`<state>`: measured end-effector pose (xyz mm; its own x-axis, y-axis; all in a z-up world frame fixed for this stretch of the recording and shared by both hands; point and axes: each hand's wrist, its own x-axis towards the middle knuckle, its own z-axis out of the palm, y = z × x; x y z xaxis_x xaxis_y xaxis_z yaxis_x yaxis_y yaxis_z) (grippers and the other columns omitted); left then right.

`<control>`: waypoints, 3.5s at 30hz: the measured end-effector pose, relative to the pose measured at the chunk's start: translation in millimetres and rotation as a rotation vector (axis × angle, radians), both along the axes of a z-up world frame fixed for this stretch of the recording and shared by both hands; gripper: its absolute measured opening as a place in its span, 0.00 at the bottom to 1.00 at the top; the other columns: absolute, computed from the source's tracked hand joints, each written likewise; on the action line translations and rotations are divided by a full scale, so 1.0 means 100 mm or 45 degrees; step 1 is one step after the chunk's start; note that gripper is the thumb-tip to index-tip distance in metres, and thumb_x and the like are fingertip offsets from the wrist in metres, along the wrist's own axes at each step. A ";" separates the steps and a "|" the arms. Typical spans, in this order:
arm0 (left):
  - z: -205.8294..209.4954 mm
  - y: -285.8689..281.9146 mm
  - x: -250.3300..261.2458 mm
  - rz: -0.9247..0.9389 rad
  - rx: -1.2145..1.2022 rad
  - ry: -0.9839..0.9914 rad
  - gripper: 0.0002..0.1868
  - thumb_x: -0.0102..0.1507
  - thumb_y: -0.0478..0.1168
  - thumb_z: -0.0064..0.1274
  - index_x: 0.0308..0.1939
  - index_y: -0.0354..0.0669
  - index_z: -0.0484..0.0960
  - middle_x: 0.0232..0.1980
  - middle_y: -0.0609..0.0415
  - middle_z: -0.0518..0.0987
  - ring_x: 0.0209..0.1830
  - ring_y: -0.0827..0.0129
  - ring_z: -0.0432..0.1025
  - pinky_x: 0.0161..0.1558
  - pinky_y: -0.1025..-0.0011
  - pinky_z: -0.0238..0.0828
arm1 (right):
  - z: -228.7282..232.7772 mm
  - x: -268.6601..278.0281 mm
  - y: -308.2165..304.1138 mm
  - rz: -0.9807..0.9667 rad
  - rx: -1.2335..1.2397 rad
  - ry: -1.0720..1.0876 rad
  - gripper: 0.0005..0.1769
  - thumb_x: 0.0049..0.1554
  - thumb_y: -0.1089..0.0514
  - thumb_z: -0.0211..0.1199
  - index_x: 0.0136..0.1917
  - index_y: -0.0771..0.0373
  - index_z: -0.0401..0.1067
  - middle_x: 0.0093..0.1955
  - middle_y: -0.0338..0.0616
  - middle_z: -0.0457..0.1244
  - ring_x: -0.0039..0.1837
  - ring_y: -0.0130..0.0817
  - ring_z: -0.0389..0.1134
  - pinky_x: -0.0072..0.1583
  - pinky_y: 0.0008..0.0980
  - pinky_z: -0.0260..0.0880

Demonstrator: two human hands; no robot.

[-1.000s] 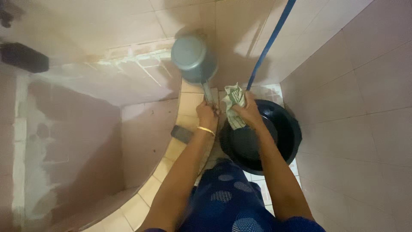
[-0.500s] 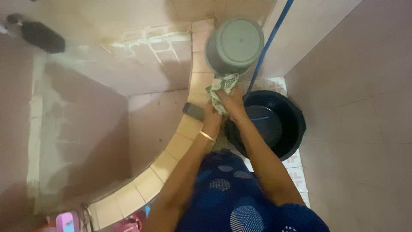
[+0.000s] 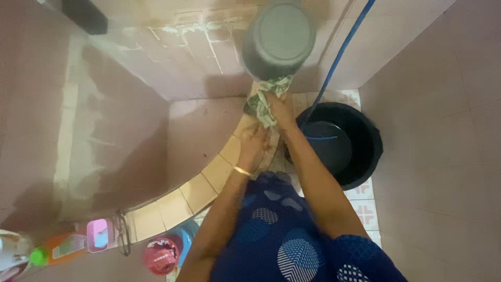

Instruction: The person scrubs a tiled bathroom floor with a mop, then wipes a curved tiled ledge and wall tiles using a cloth and a small scrubbing pad. They also wipe the exterior of a metal pot with the cloth. The person repeatedly scrubs the same sections of the ledge and wall tiles.

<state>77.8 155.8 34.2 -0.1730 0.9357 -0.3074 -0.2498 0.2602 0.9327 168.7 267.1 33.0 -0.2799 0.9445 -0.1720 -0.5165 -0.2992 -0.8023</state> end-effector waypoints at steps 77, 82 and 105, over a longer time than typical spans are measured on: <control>0.19 -1.31 2.15 -1.262 0.488 0.250 0.13 0.68 0.43 0.56 0.46 0.35 0.83 0.40 0.55 0.83 0.39 0.80 0.72 0.43 0.76 0.71 | 0.02 2.21 -3.59 -0.901 -0.037 -1.057 0.15 0.60 0.61 0.61 0.60 0.66 0.70 0.51 0.47 0.70 0.54 0.34 0.70 0.58 0.35 0.71; 0.23 -1.43 2.18 -1.163 0.045 -0.449 0.11 0.64 0.34 0.61 0.48 0.32 0.84 0.46 0.54 0.83 0.43 0.72 0.75 0.47 0.73 0.72 | 0.09 2.13 -3.72 -0.941 0.065 -1.160 0.16 0.57 0.60 0.62 0.59 0.66 0.70 0.50 0.50 0.71 0.54 0.38 0.72 0.57 0.39 0.71; 0.20 -1.22 1.98 -0.922 -0.154 -0.752 0.07 0.63 0.32 0.57 0.40 0.31 0.78 0.35 0.43 0.79 0.32 0.61 0.77 0.40 0.57 0.80 | 0.53 2.53 -4.11 -1.480 0.008 -1.101 0.19 0.59 0.67 0.62 0.64 0.66 0.71 0.54 0.50 0.70 0.53 0.37 0.73 0.53 0.40 0.78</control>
